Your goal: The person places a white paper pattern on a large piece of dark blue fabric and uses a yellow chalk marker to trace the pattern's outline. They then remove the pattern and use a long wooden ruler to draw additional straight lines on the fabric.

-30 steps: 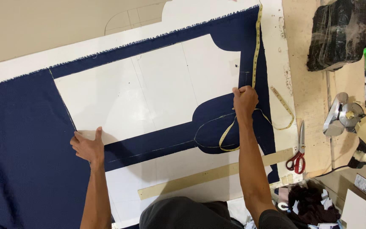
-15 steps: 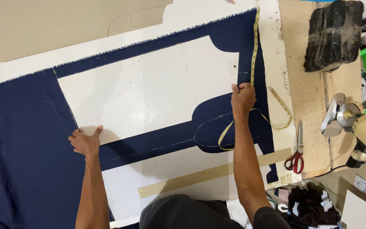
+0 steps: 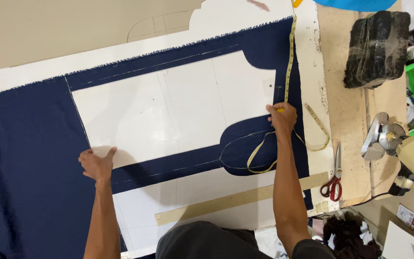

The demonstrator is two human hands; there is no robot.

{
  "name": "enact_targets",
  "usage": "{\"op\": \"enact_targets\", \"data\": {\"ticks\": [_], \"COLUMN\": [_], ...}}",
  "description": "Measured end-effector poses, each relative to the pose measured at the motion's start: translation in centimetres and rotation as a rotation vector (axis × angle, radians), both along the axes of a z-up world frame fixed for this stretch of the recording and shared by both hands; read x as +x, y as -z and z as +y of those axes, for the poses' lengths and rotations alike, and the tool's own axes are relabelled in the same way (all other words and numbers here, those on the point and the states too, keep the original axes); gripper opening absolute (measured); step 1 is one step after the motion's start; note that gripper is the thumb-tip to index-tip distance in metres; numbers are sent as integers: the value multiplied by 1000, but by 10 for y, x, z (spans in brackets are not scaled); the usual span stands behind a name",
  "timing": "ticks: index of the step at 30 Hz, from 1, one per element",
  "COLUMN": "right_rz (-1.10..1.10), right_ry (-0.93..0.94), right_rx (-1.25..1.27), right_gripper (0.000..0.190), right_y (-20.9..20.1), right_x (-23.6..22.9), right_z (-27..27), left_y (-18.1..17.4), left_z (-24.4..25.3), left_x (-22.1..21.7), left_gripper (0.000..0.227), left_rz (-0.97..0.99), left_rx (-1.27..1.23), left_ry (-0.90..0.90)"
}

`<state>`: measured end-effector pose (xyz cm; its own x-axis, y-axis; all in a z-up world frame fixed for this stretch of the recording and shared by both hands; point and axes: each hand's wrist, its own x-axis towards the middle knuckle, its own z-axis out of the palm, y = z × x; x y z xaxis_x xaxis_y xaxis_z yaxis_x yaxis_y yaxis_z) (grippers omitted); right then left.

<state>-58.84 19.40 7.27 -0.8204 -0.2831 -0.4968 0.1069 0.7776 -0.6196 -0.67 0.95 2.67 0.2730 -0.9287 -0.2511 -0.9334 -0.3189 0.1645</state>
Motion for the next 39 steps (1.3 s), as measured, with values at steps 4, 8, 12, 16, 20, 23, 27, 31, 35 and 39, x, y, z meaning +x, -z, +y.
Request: {"op": "enact_targets", "data": {"ticks": [4, 8, 12, 16, 20, 23, 27, 31, 35, 39], "right_rz": [5, -49, -51, -66, -41, -8, 68, 69, 99, 147], "right_ry": [-15, 4, 10, 10, 31, 29, -14, 6, -4, -38], "right_rx": [-51, -100, -190, -234, -313, -369, -444, -475, -406, -370], "right_gripper": [18, 16, 15, 15, 13, 12, 9, 10, 11, 12], "right_y": [-2, 3, 11, 13, 12, 15, 21, 31, 40, 45], "right_x": [0, 7, 12, 14, 15, 10, -7, -31, -48, -60], "right_z": [27, 58, 88, 107, 101, 76, 42, 26, 21, 22], "left_y": [-4, 3, 7, 5, 5, 5, 1, 2, -2, -11], "left_z": [23, 53, 66, 73, 70, 54, 34, 20, 16, 16], "left_x": [11, 32, 43, 52, 52, 41, 21, -1, -24, -39], "left_gripper": [58, 44, 35, 30, 22, 19, 17, 17, 18, 19], "left_rz": [110, 132, 114, 160, 270, 302, 352, 318, 353, 379], "left_rx": [14, -149, -10, 18, -101, -160, -186, -240, -206, -223], "left_ry": [-93, 125, 5, -51, 20, 7, 16, 110, 46, 70]}}
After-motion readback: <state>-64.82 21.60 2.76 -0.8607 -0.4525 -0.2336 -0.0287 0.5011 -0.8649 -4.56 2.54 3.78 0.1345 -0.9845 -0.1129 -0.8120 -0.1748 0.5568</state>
